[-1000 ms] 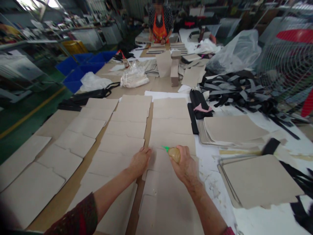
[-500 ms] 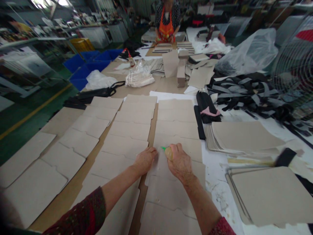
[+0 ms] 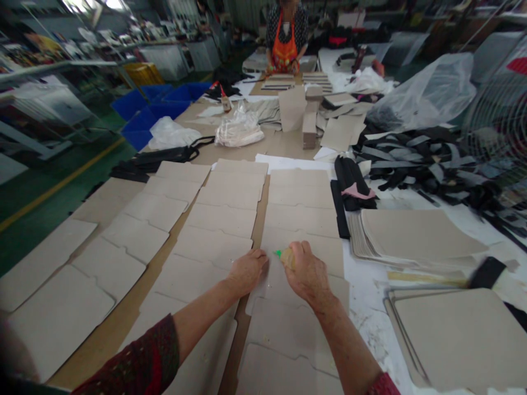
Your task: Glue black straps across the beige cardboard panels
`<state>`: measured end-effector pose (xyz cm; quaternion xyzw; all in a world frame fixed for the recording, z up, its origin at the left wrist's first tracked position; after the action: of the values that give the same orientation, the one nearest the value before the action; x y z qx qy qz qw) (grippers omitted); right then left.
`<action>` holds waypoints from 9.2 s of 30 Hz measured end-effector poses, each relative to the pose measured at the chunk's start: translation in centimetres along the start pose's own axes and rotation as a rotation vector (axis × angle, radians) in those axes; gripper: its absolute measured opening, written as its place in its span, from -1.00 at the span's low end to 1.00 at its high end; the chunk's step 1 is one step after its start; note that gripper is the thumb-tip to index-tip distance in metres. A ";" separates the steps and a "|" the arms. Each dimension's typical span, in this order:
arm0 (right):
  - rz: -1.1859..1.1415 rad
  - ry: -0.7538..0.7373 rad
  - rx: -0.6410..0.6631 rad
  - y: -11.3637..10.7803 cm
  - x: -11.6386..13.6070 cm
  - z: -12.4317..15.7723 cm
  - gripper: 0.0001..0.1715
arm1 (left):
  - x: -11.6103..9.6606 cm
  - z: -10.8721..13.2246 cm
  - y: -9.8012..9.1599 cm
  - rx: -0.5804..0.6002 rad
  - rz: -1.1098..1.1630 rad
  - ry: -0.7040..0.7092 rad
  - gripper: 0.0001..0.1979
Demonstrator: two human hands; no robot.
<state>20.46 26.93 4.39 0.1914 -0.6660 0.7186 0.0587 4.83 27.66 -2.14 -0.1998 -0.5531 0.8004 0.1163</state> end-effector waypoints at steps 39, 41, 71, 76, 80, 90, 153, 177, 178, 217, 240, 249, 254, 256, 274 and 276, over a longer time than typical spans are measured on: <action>0.073 0.242 -0.123 -4.7 -11.8 7.7 -0.66 | 1.3 -2.5 -0.6 0.027 -0.015 -0.024 -0.27; 0.038 0.252 -0.121 -4.4 -11.9 7.8 -0.66 | 1.4 -2.6 -0.5 0.027 -0.011 -0.030 -0.26; 0.083 0.273 -0.116 -4.8 -12.0 7.8 -0.65 | 1.5 -2.6 -0.1 0.020 0.011 -0.017 -0.29; 0.053 0.251 -0.133 -4.1 -11.4 7.5 -0.66 | 1.4 -2.5 -0.3 0.037 0.007 -0.027 -0.31; 0.090 0.294 -0.122 -4.3 -11.4 7.4 -0.66 | 1.3 -2.5 -0.5 0.049 0.003 -0.025 -0.29; -0.242 0.451 -0.431 -4.9 -14.5 5.4 -0.37 | 1.9 -2.8 -2.2 0.030 -0.024 0.001 -0.58; 0.162 -0.065 -0.019 -1.5 -1.4 -10.2 -0.67 | 1.5 -7.5 -3.7 0.001 -0.081 -0.012 -0.70; -0.422 0.326 -0.433 -3.6 -12.0 -9.7 -0.39 | 2.8 -7.6 -5.2 -0.029 -0.112 -0.032 -0.67; -0.409 0.354 -0.461 -4.3 -13.4 -9.6 -0.36 | 3.0 -8.1 -5.7 -0.048 -0.118 -0.038 -0.67; 0.140 0.222 -0.080 -6.9 -15.8 -14.9 -0.66 | 5.2 -16.1 -6.4 0.027 -0.188 -0.096 -0.77; 0.072 -0.019 -0.092 -1.7 -4.9 -18.8 -0.59 | 5.1 -16.0 -6.3 -0.012 -0.129 -0.062 -0.79; 0.271 -0.070 0.000 -3.4 -3.3 -19.5 -0.65 | 4.9 -15.5 -7.2 -0.008 -0.102 -0.066 -0.74; 0.149 -0.072 0.029 -3.4 -4.5 -19.6 -0.64 | 5.1 -15.5 -7.1 -0.012 -0.095 -0.062 -0.73; 0.099 -0.064 0.021 -3.0 -4.7 -19.6 -0.62 | 5.2 -15.7 -7.0 -0.009 -0.097 -0.064 -0.71; 0.016 0.370 -0.358 -8.6 -17.7 -20.4 -0.47 | 5.1 -16.1 -6.9 -0.029 -0.122 -0.045 -0.67; 0.058 0.362 -0.315 -8.6 -17.8 -20.7 -0.49 | 5.2 -16.2 -6.8 -0.028 -0.122 -0.056 -0.66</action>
<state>35.65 51.17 5.30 0.0284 -0.7538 0.6298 0.1856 7.24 45.85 -1.75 -0.1449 -0.5784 0.7893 0.1464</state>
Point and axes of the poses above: each hand's wrist, its own z-axis away from the middle knuckle, its own y-axis out of the palm, x = y × z, the point moved 7 cm from there along -z, towards the middle knuckle, and after that the axes turned 5 degrees about -y, right-handed, at the moved point
